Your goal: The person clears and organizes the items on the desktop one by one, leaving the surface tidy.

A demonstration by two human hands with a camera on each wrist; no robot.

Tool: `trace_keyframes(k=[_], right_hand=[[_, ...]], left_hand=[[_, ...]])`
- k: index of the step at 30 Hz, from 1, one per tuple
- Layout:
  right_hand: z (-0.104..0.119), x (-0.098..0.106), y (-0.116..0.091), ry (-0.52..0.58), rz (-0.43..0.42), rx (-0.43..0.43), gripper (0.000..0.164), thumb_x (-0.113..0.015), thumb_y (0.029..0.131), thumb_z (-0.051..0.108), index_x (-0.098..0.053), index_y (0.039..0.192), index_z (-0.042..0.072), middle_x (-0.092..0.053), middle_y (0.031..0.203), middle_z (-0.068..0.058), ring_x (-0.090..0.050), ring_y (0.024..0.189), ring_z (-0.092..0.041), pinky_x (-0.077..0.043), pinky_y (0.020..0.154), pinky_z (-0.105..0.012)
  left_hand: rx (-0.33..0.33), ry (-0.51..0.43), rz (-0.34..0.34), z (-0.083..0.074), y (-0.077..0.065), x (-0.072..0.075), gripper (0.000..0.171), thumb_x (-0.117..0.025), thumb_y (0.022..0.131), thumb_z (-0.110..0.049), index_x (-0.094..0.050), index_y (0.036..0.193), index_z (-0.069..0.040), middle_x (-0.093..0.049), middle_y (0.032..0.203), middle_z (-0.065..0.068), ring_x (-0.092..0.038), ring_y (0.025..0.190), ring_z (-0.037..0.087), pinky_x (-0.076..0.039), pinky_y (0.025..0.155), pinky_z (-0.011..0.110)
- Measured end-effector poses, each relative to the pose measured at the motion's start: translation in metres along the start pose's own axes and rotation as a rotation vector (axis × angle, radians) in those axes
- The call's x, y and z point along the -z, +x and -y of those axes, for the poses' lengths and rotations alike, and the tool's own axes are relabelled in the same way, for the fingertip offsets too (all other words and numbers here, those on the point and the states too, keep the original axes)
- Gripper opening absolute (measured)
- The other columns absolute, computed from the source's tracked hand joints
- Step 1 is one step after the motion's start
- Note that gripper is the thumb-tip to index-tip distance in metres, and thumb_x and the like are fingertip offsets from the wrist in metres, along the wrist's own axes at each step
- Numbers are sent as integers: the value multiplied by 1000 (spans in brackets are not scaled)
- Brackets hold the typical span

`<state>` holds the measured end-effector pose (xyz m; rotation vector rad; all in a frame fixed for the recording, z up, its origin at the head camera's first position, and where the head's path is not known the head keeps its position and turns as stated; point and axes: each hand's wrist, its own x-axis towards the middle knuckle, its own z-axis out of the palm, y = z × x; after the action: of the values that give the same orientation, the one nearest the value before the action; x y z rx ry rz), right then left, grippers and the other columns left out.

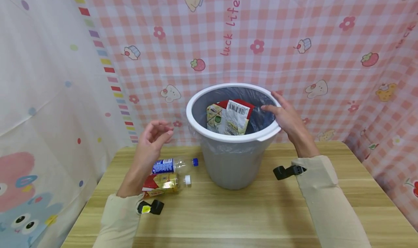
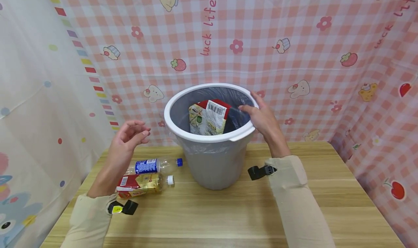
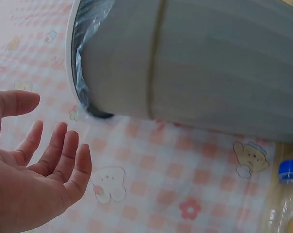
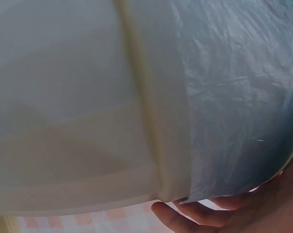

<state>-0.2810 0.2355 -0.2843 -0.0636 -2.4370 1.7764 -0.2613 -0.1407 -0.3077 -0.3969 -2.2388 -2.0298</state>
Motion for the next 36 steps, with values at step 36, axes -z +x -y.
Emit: trace_keyframes(k=[36], right_hand=[[0,-1,-1,-6,-2,9,74,-54,100,29,-11,160,23,-50,144,-25,-72,72,-16,-57,60,-27]], left_hand=[[142,219,-57,73,-29,60,39,-61,99,-29,-46,129,-9,-55,121,2,-53,108,8,-45,89,16]])
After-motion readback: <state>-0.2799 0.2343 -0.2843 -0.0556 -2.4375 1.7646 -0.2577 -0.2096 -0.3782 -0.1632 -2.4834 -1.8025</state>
